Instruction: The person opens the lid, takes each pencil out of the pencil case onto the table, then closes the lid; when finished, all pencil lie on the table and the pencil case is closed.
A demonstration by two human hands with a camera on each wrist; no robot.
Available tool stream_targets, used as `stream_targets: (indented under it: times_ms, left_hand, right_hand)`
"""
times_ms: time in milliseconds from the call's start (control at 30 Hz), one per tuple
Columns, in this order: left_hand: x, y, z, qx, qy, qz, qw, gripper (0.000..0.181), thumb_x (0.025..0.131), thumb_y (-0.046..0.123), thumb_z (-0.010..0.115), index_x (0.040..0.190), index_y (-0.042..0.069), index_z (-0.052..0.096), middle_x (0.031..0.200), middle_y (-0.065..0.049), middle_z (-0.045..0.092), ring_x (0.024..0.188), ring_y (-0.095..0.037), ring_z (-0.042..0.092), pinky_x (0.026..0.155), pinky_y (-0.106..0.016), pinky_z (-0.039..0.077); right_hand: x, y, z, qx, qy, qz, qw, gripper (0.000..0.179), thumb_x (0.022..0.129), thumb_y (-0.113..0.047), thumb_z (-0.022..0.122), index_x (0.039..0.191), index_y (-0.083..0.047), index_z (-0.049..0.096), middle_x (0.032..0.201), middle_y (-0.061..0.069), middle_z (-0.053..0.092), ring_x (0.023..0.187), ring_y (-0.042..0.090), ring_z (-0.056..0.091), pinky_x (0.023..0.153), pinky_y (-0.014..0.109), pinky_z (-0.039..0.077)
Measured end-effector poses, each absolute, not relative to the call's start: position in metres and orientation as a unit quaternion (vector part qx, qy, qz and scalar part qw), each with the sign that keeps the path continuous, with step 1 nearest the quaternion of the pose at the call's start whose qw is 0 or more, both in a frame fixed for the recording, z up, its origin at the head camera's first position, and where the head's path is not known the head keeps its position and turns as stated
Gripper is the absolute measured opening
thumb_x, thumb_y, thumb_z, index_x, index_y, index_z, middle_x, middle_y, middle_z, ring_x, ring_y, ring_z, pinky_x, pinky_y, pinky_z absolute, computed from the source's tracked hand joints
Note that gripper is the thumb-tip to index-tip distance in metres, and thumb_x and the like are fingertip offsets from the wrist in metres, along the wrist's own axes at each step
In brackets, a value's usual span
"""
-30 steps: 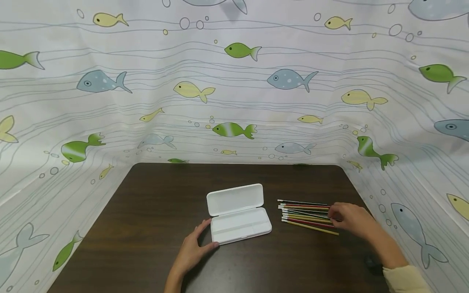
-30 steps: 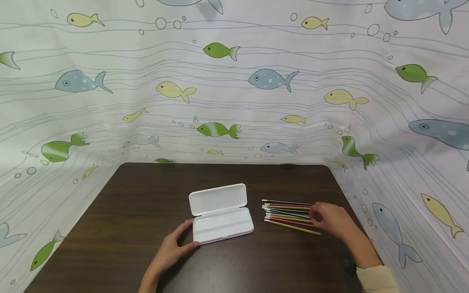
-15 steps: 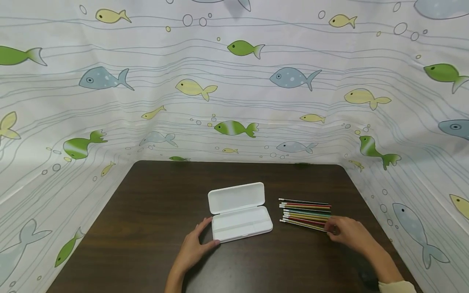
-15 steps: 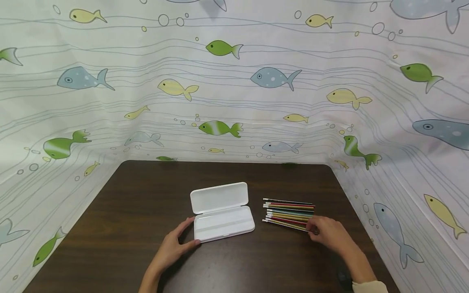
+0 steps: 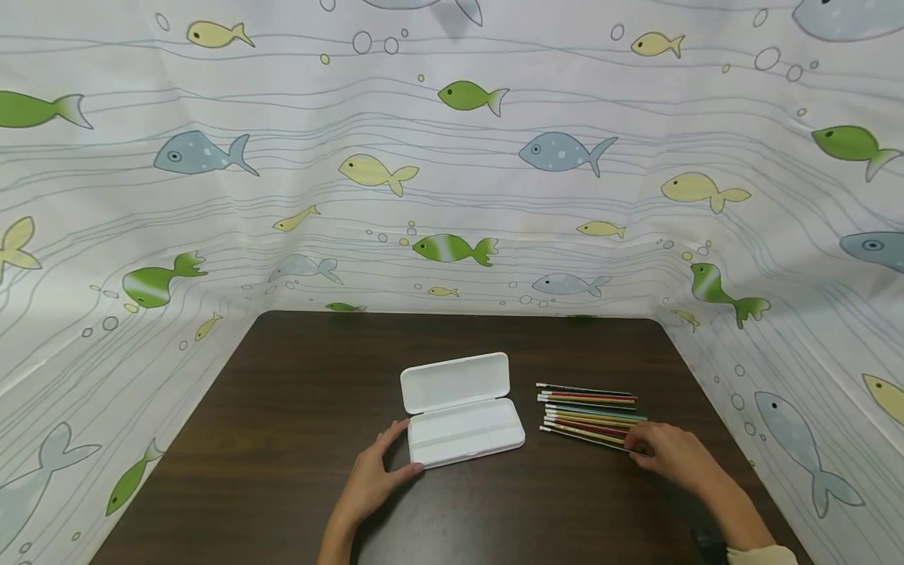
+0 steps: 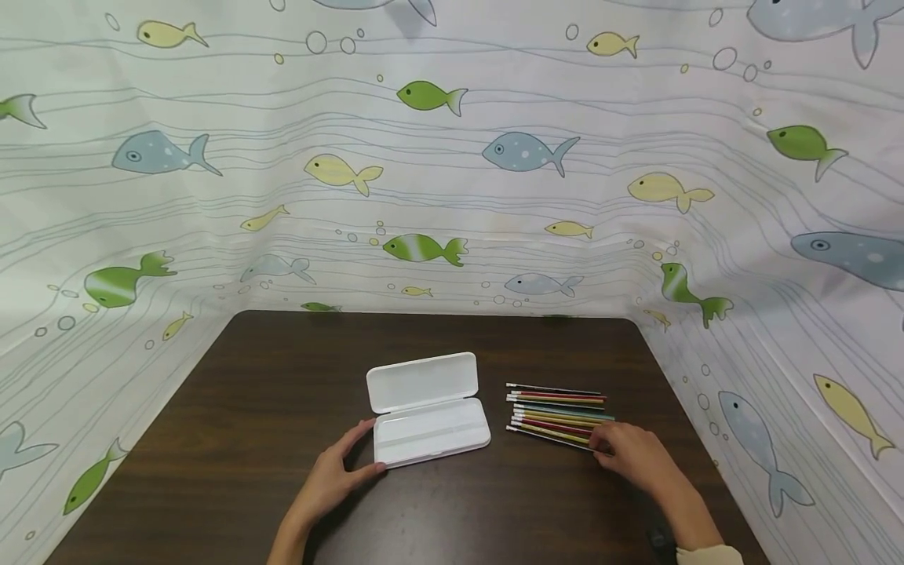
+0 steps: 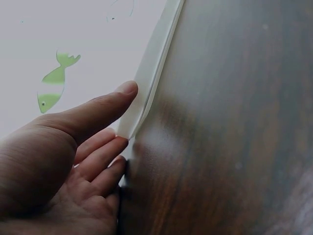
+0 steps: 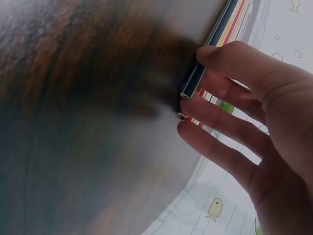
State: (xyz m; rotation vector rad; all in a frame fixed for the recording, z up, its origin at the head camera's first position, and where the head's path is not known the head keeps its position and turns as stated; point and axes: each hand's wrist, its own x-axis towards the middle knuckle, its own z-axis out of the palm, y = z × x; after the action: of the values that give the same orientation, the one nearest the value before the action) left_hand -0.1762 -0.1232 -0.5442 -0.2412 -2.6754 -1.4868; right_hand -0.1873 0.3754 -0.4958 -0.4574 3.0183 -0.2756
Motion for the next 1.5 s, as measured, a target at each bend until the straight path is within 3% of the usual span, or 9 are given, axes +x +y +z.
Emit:
stream_targets:
  times_ms: [233,400,633,933,1233,1500]
  left_hand:
    - [-0.18,-0.126,-0.542,-0.088,-0.869,-0.484,0.046,0.076,0.073,0.031,0.087,0.14,0.019,0.054,0.145,-0.021,0.045,0.133,-0.051,0.034,0.104,-0.066,0.029]
    - [-0.181,-0.129,-0.537,-0.098,-0.87,-0.478,0.067,0.075,0.073,0.031,0.087,0.14,0.016,0.054,0.143,-0.024,0.046,0.131,-0.053,0.037,0.1,-0.069,0.031]
    - [-0.18,-0.13,-0.541,-0.079,-0.871,-0.483,0.036,0.077,0.073,0.036,0.086,0.141,0.02,0.053,0.147,-0.019,0.044,0.134,-0.053,0.032,0.103,-0.068,0.028]
    - [-0.17,-0.123,-0.551,-0.099,-0.867,-0.487,0.045,0.077,0.075,0.038,0.084,0.141,0.015,0.052,0.145,-0.024,0.044,0.13,-0.057,0.034,0.102,-0.067,0.03]
    - [-0.173,-0.122,-0.545,-0.111,-0.866,-0.483,0.07,0.075,0.075,0.036,0.085,0.14,0.014,0.054,0.142,-0.026,0.046,0.127,-0.058,0.037,0.101,-0.067,0.032]
    - [-0.173,-0.122,-0.544,-0.091,-0.871,-0.481,0.046,0.076,0.074,0.038,0.085,0.14,0.017,0.053,0.145,-0.024,0.044,0.13,-0.056,0.034,0.103,-0.067,0.03]
  right_hand:
    - [-0.193,0.37,-0.489,-0.151,0.984,-0.084,0.05,0.016,0.078,-0.019,0.082,0.084,-0.025,0.068,0.078,-0.017,0.06,0.069,0.005,0.057,0.058,0.034,0.049]
    - [-0.215,0.354,-0.475,-0.194,0.977,-0.091,0.001,0.012,0.082,-0.018,0.08,0.086,-0.024,0.07,0.079,-0.017,0.061,0.069,0.004,0.058,0.057,0.032,0.049]
    - [-0.267,0.294,-0.459,-0.25,0.961,-0.115,-0.037,0.006,0.087,-0.018,0.075,0.092,-0.017,0.072,0.081,-0.014,0.063,0.071,0.006,0.059,0.061,0.03,0.051]
    - [-0.311,0.219,-0.453,-0.297,0.939,-0.15,-0.091,0.025,0.092,-0.025,0.07,0.114,-0.014,0.069,0.104,-0.004,0.069,0.089,0.013,0.064,0.073,0.036,0.053]
    - [-0.315,0.206,-0.444,-0.331,0.923,-0.158,-0.114,0.015,0.092,-0.015,0.07,0.107,-0.017,0.072,0.097,-0.006,0.07,0.078,0.006,0.062,0.063,0.027,0.051]
    - [-0.3,0.21,-0.452,-0.326,0.921,-0.152,-0.148,0.02,0.093,-0.017,0.069,0.112,-0.015,0.071,0.101,-0.005,0.07,0.076,0.005,0.06,0.063,0.027,0.051]
